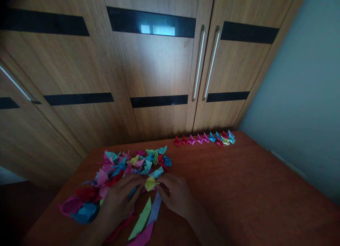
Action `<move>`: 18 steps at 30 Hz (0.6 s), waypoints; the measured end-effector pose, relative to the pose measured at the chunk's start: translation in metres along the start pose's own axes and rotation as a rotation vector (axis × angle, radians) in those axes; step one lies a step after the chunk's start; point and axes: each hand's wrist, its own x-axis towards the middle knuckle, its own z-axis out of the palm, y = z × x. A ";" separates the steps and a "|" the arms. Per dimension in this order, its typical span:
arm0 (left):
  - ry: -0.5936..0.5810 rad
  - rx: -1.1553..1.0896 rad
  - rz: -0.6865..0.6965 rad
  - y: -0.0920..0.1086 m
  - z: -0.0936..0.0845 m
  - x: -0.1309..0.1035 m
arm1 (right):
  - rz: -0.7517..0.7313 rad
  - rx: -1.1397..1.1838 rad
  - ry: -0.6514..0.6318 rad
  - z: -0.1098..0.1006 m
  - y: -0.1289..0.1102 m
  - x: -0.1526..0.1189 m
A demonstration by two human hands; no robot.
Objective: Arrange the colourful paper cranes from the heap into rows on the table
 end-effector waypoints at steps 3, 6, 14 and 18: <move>0.041 -0.074 -0.021 -0.001 0.002 -0.007 | -0.042 -0.033 0.012 0.002 0.002 0.000; 0.099 -0.111 -0.063 -0.001 -0.002 -0.011 | -0.032 -0.002 0.022 0.003 0.002 0.000; 0.142 -0.134 -0.185 -0.001 -0.003 -0.013 | 0.115 -0.006 0.202 -0.014 0.012 0.005; 0.092 -0.191 -0.174 0.006 -0.001 -0.011 | 0.305 -0.112 0.486 -0.042 0.056 0.004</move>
